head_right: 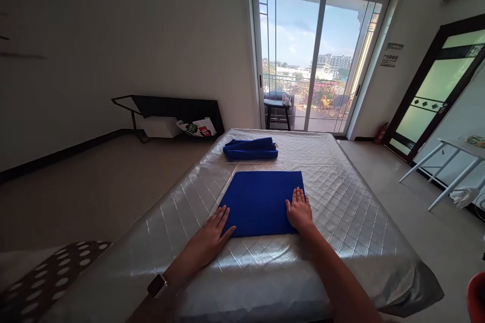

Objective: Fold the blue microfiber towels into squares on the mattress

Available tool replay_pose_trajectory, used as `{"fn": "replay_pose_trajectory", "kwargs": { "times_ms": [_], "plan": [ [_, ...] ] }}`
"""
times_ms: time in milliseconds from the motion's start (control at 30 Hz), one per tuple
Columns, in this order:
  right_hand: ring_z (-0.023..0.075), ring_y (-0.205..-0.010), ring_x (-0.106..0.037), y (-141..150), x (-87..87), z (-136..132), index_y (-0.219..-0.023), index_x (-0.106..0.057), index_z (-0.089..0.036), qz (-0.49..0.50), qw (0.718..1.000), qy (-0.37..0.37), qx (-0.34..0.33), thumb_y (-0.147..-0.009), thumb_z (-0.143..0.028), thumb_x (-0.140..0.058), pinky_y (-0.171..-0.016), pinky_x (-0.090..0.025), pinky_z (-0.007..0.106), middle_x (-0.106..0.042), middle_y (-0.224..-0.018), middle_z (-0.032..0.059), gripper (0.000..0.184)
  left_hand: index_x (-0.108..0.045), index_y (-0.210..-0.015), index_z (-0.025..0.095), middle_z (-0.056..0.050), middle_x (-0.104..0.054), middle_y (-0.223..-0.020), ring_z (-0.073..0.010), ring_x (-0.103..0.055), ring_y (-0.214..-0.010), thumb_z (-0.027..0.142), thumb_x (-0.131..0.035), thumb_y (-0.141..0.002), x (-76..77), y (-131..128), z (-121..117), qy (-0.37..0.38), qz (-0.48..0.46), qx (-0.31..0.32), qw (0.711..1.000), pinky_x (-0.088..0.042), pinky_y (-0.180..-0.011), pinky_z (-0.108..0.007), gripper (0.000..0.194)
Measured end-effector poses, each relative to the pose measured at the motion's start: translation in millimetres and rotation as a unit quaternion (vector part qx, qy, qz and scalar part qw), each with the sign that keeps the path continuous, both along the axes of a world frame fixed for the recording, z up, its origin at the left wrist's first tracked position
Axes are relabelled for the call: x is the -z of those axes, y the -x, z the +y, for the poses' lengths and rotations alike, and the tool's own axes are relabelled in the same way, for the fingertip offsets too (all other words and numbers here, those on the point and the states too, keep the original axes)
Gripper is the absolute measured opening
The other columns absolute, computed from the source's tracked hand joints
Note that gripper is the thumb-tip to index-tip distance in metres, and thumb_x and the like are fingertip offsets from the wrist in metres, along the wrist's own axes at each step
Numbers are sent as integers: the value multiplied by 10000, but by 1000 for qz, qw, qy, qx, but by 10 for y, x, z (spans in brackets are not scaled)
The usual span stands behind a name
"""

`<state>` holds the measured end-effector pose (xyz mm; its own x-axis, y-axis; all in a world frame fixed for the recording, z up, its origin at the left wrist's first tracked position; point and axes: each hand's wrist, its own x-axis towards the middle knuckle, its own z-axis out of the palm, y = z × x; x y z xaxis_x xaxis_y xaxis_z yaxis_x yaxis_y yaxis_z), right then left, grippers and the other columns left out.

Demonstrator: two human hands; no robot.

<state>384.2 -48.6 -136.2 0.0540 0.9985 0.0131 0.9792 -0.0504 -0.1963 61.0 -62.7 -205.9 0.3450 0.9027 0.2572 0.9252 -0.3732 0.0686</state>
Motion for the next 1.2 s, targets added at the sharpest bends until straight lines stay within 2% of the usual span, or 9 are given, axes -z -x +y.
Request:
{"fn": "replay_pose_trajectory", "kwargs": {
  "times_ms": [100, 167, 333, 433, 533, 667, 933, 1067, 1200],
  "plan": [
    [210, -1545, -166, -8, 6, -17, -1582, -245, -35, 15, 1000, 3, 4, -1048, -408, -225, -1240, -145, 380, -222, -1651, 149, 651, -427, -1503, 57, -189, -393, -1585, -318, -314, -1500, 644, -249, -987, -113, -39, 76, 39, 27, -20, 999, -317, -1207, -498, 802],
    [211, -1544, -174, -4, -1, -20, -1580, -254, -35, 23, 1000, 2, 4, -1046, -404, -231, -1238, -153, 380, -232, -1649, 151, 649, -431, -1503, 61, -187, -393, -1586, -316, -320, -1498, 650, -233, -990, -242, -220, 150, 40, 26, -9, 999, -319, -1206, -494, 805],
    [216, -1542, -183, -2, 21, -4, -1577, -265, -33, 20, 1000, -6, 5, -1037, -393, -241, -1239, -153, 386, -244, -1645, 153, 650, -437, -1513, 139, -136, -410, -1590, -255, -323, -1502, 558, -221, -1031, -550, -1214, 393, 33, 2, 135, 990, -306, -1221, -433, 675],
    [206, -1544, -173, -30, 52, 12, -1582, -257, -47, 10, 1000, 3, -3, -1024, -335, -253, -1237, -165, 383, -226, -1651, 141, 628, -434, -1510, 119, -151, -416, -1584, -247, -326, -1500, 507, -195, -1045, -586, -1778, 535, 36, -5, 178, 983, -291, -1227, -425, 651],
    [204, -1544, -171, -59, 77, 26, -1585, -244, -44, 6, 1000, 9, -12, -1011, -285, -254, -1235, -175, 384, -211, -1652, 138, 623, -391, -1537, 141, -148, -430, -1576, -242, -351, -1489, 487, -169, -1050, -499, -1990, 635, 35, -20, 178, 983, -296, -1221, -435, 637],
    [215, -1541, -183, -49, 62, 31, -1582, -252, -38, 13, 1000, 6, -7, -1018, -341, -256, -1237, -168, 381, -209, -1652, 140, 640, -359, -1555, 170, -129, -416, -1588, -241, -337, -1496, 506, -165, -1044, -360, -1697, 775, 32, -25, 151, 988, -278, -1228, -447, 642],
    [196, -1553, -117, -37, 53, 69, -1601, -178, -60, 14, 999, 52, 11, -1031, -426, -240, -1245, -112, 369, -130, -1672, 111, 681, -396, -1518, 69, -221, -412, -1573, -312, -338, -1492, 602, -166, -1010, -298, -473, 1162, 28, -26, -13, 999, -296, -1200, -517, 772],
    [202, -1550, -142, -99, -14, 192, -1605, -202, -93, 7, 997, 76, 5, -1033, -464, -221, -1240, -122, 387, -163, -1670, 108, 682, -409, -1507, 45, -236, -414, -1567, -332, -353, -1482, 626, -175, -997, -198, -318, 1213, 13, -47, -44, 998, -310, -1195, -518, 808],
    [201, -1551, -139, -87, -252, 469, -1597, -219, -66, -11, 998, 57, 5, -1047, -405, -207, -1239, -121, 381, -200, -1663, 140, 646, -394, -1519, 51, -214, -392, -1586, -322, -322, -1498, 661, -152, -982, -154, -349, 1221, 31, -49, -56, 997, -296, -1208, -503, 848]
  ]
}}
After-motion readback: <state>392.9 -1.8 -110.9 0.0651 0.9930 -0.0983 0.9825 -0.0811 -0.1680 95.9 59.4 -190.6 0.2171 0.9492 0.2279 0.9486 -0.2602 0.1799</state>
